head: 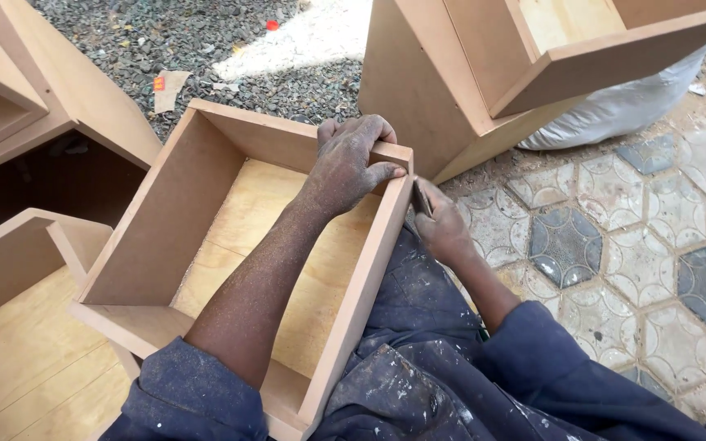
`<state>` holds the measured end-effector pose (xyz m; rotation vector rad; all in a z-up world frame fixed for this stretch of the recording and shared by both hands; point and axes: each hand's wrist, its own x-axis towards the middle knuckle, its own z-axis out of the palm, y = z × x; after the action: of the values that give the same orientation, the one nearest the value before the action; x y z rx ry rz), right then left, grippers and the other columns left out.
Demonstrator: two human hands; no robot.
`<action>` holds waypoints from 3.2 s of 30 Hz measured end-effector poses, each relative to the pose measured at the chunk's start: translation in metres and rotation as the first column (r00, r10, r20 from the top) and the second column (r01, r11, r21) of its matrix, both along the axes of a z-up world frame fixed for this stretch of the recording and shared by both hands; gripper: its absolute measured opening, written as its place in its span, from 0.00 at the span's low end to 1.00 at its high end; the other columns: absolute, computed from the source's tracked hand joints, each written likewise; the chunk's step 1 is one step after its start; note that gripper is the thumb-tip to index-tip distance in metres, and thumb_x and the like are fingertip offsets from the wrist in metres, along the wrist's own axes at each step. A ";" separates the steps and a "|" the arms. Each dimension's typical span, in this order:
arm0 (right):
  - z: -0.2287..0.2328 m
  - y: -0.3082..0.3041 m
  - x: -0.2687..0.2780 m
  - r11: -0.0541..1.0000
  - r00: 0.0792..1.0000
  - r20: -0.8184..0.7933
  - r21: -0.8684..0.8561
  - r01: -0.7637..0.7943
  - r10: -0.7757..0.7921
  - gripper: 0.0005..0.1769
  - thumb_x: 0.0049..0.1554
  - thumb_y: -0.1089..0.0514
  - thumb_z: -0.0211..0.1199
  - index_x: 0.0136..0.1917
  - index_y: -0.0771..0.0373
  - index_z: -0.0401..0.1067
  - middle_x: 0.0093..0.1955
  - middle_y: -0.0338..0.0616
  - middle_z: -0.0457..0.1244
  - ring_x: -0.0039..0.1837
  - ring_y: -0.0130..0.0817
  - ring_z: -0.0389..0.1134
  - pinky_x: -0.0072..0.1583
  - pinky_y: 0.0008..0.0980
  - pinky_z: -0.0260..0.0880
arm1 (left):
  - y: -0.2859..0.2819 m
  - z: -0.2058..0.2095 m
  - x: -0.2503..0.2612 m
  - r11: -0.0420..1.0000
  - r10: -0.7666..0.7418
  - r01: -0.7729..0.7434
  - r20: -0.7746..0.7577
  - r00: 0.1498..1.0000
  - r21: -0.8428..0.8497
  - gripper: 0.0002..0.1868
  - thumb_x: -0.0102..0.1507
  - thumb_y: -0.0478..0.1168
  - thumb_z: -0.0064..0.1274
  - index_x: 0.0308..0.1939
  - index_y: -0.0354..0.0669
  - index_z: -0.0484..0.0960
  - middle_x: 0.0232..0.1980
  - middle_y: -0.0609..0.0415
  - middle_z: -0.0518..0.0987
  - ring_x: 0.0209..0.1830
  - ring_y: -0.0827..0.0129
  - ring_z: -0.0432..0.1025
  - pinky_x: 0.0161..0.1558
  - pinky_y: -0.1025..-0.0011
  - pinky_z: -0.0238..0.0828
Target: Sanding the edges and surfaces of wooden drawers using sandpaper to smooth the finish.
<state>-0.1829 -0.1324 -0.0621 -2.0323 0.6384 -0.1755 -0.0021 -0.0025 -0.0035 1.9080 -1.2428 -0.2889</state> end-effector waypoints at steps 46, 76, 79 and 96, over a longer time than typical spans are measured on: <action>0.016 0.034 -0.005 0.913 0.944 0.302 -0.335 0.234 -0.132 0.17 0.63 0.59 0.57 0.64 0.61 0.74 0.57 0.53 0.69 0.63 0.51 0.68 0.66 0.47 0.66 | 0.003 0.003 -0.003 1.000 -0.015 0.016 0.079 0.997 -0.012 0.18 0.64 0.61 0.56 0.51 0.61 0.82 0.42 0.58 0.78 0.48 0.64 0.70 0.61 0.62 0.49; 0.017 0.027 -0.003 0.894 0.878 0.473 -0.362 0.264 -0.068 0.08 0.63 0.59 0.61 0.53 0.58 0.79 0.46 0.45 0.70 0.51 0.43 0.72 0.56 0.38 0.70 | 0.002 0.000 0.002 1.000 -0.016 0.016 0.057 0.998 0.009 0.18 0.63 0.61 0.59 0.51 0.61 0.82 0.43 0.60 0.77 0.50 0.66 0.69 0.61 0.61 0.48; -0.007 0.021 -0.010 0.901 0.942 0.327 -0.380 0.208 -0.080 0.09 0.57 0.62 0.63 0.50 0.62 0.79 0.45 0.54 0.70 0.52 0.56 0.71 0.53 0.50 0.70 | 0.002 -0.005 0.001 0.999 -0.036 0.033 0.076 0.996 0.039 0.18 0.62 0.59 0.60 0.53 0.62 0.82 0.44 0.61 0.76 0.51 0.67 0.69 0.62 0.61 0.48; 0.076 0.034 0.016 0.837 0.836 0.547 -0.474 0.272 0.038 0.06 0.62 0.60 0.65 0.51 0.60 0.79 0.46 0.49 0.70 0.52 0.49 0.72 0.54 0.41 0.72 | 0.003 0.000 0.001 0.999 -0.036 0.036 0.094 0.995 0.005 0.18 0.62 0.55 0.63 0.53 0.64 0.82 0.42 0.61 0.75 0.51 0.65 0.70 0.60 0.63 0.48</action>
<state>-0.1668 -0.0988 0.0135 -2.3114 0.3737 -1.0789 -0.0007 0.0007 -0.0040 1.9228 -1.3404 -0.2218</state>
